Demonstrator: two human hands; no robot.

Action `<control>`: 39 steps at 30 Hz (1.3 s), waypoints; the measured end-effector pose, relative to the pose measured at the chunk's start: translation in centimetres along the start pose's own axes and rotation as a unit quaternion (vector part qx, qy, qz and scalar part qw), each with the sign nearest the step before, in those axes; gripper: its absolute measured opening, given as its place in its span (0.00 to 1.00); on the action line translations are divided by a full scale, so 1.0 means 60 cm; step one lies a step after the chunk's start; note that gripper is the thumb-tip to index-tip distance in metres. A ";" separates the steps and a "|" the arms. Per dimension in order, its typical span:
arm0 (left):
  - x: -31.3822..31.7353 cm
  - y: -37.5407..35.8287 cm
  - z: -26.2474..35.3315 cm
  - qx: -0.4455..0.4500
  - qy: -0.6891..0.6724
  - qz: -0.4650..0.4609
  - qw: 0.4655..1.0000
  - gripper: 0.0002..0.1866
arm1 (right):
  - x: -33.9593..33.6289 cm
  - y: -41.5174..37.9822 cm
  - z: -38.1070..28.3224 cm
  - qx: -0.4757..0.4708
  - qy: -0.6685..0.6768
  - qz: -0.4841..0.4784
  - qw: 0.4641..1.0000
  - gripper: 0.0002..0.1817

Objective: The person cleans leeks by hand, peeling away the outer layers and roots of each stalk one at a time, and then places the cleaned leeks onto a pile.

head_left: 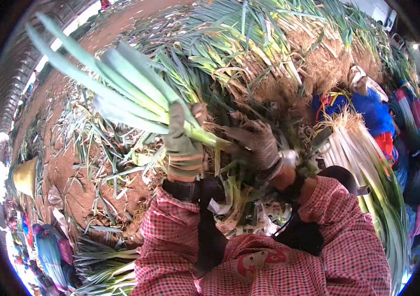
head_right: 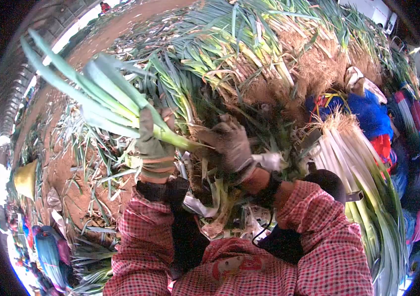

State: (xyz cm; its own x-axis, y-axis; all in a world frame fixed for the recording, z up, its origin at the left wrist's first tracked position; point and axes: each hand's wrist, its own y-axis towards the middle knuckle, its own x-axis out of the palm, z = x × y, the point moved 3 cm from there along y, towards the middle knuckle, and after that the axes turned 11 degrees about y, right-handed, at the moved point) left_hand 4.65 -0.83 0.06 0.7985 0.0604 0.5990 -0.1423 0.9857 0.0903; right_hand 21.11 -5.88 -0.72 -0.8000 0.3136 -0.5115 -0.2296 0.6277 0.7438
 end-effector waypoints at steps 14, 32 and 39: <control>0.045 -0.024 -0.031 -0.128 -0.083 -0.294 0.944 0.29 | -0.001 0.000 0.032 0.091 0.207 -0.234 0.946 0.06; 0.086 -0.040 -0.048 -0.188 -0.038 -0.248 0.950 0.33 | 0.070 -0.086 0.080 0.118 0.071 -0.406 0.903 0.11; 0.059 -0.024 -0.036 -0.177 -0.133 -0.303 0.927 0.34 | 0.136 -0.243 0.153 0.164 0.010 -0.547 0.821 0.15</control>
State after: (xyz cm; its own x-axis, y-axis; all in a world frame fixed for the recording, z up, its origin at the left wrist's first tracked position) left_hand 8.95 -1.67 0.36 0.4893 -0.5157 0.7033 0.5235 0.8187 0.2361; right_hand 23.01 -5.92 -19.72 -0.2250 -0.5758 -0.7860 -0.6574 0.6851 -0.3137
